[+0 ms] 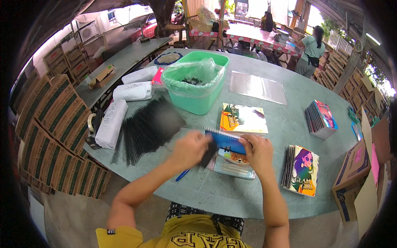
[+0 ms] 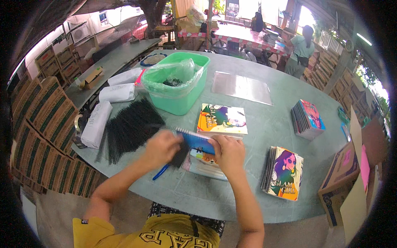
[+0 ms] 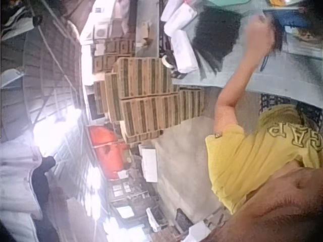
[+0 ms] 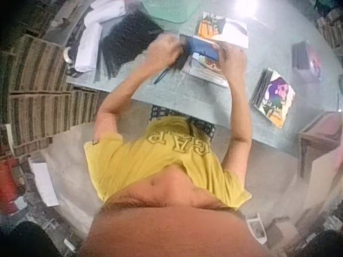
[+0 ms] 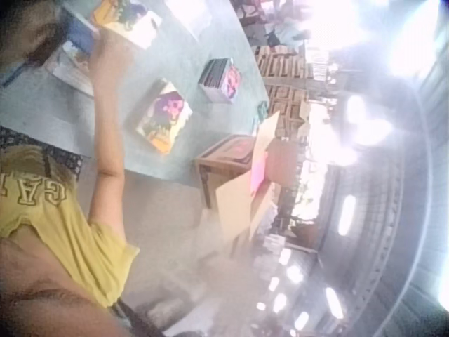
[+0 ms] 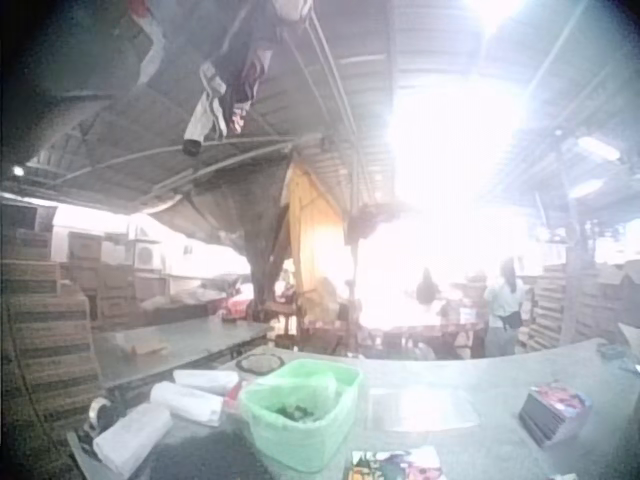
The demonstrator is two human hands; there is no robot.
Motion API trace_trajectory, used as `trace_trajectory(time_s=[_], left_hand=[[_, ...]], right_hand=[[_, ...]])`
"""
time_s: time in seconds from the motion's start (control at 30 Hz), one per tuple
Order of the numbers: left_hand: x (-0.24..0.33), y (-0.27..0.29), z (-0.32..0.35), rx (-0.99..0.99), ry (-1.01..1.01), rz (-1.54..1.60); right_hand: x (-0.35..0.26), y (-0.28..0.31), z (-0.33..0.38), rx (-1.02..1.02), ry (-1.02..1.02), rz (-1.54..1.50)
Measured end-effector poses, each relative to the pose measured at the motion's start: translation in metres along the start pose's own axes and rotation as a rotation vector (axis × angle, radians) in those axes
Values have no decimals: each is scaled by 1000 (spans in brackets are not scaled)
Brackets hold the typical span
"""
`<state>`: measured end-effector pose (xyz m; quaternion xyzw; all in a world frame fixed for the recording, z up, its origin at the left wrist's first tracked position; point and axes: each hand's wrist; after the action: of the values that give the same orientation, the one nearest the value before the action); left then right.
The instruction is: The person threads a plastic spiral coil through the pre-punched holes of several notebook covers and pages by hand, using a pair of pliers to trim and crimp the ends of the coil.
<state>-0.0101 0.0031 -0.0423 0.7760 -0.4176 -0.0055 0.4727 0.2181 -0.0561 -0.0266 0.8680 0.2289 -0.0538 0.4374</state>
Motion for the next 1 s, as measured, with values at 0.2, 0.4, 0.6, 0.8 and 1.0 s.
trace_trajectory(time_s=[0.2,0.4,0.6,0.8,1.0], left_hand=[[13,17,-12,518,29,210],[24,28,-19,445,-77,126],[33,2,-13,67,-11,198],[40,-2,-20,-273,-157,10],[55,8,-36,334,30,238]], right_hand=[[-2,-4,13,60,6,20],[0,-5,16,89,31,40],[2,-1,13,73,12,72],[-5,4,17,46,18,40],[9,27,27,-44,-65,-39]])
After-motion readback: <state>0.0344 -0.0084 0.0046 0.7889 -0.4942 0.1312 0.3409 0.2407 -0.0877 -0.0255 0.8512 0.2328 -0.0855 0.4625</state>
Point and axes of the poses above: each hand's wrist, its own z-axis away from the middle knuckle, its own y-axis out of the back of the hand, x = y × z, and after that the axes turned 9 degrees about y, right-handed
